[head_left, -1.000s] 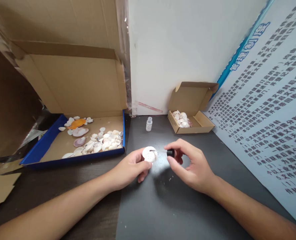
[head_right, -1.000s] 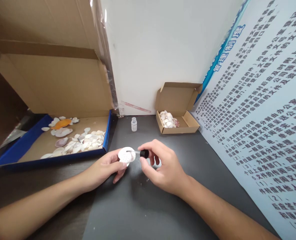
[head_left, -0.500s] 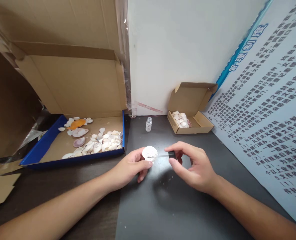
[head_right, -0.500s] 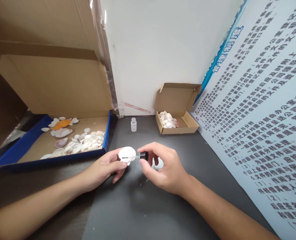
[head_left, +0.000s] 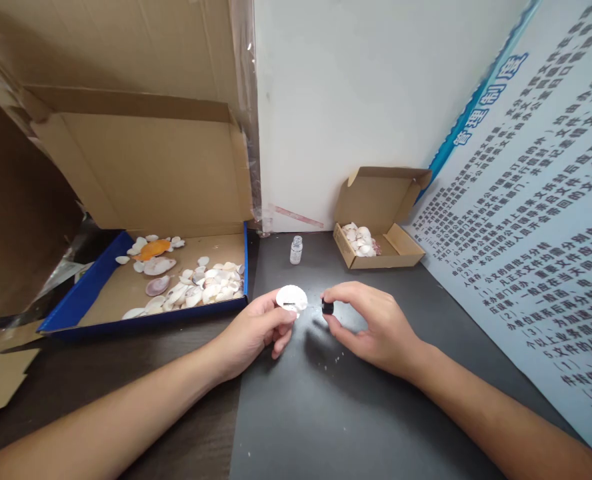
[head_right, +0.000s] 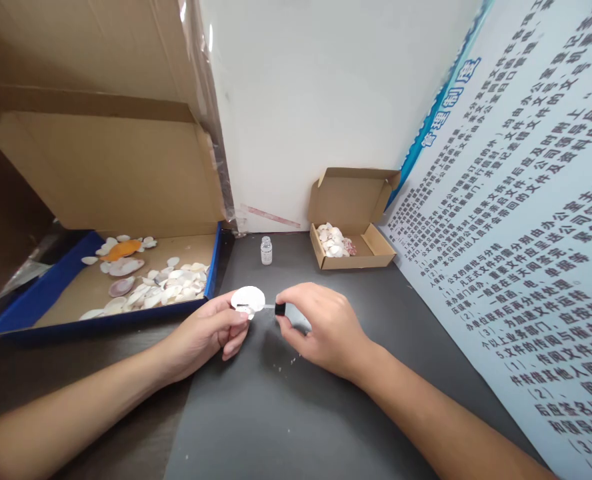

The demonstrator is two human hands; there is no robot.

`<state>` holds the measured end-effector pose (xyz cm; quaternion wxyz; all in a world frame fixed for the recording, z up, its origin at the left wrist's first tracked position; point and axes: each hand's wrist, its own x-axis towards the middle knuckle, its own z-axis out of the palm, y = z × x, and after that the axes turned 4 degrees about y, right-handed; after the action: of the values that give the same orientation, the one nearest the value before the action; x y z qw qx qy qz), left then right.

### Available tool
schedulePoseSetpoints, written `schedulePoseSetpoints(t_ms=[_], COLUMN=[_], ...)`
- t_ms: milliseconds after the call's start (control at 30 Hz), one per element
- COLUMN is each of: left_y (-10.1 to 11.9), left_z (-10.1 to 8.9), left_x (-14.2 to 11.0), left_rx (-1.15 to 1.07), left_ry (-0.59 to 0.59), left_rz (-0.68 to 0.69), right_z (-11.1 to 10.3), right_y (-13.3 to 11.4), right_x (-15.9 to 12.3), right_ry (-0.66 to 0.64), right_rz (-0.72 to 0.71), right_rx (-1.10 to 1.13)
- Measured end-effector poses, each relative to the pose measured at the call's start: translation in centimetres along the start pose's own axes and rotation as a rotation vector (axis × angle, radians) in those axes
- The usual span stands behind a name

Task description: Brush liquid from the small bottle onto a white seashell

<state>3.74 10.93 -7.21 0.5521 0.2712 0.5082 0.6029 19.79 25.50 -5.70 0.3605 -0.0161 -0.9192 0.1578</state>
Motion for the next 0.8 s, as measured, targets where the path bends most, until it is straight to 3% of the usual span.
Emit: schedulePoseSetpoints(t_ms=[133,300,467,567,667,800], left_y=[-0.11,-0.09,0.10,0.23,0.34,0.39], left_z=[-0.14,-0.10,0.05,0.15,0.25,0.28], left_x=[0.12,0.10,0.04,0.00,-0.05,-0.01], left_rx=[0.012,0.032,-0.001,-0.038,-0.052,-0.075], left_ry=[-0.011,-0.007,-0.007,0.001,0.016,0.034], left_rz=[-0.009,-0.002,-0.005,-0.015,-0.002,0.007], right_z=[-0.15,-0.44,-0.54,-0.55,-0.50,-0.64], right_y=[0.21,0.03,0.10,-0.15,-0.40,-0.65], right_x=[0.14,0.29,0.15,0.11,0.18,0.22], right_ry=[0.058,0.012,0.061,0.009,-0.033,0.032], right_rz=[0.039,-0.037,0.046,0.004,0.049,0.079], right_rx=[-0.119,-0.034,-0.108,-0.020,-0.064,-0.031])
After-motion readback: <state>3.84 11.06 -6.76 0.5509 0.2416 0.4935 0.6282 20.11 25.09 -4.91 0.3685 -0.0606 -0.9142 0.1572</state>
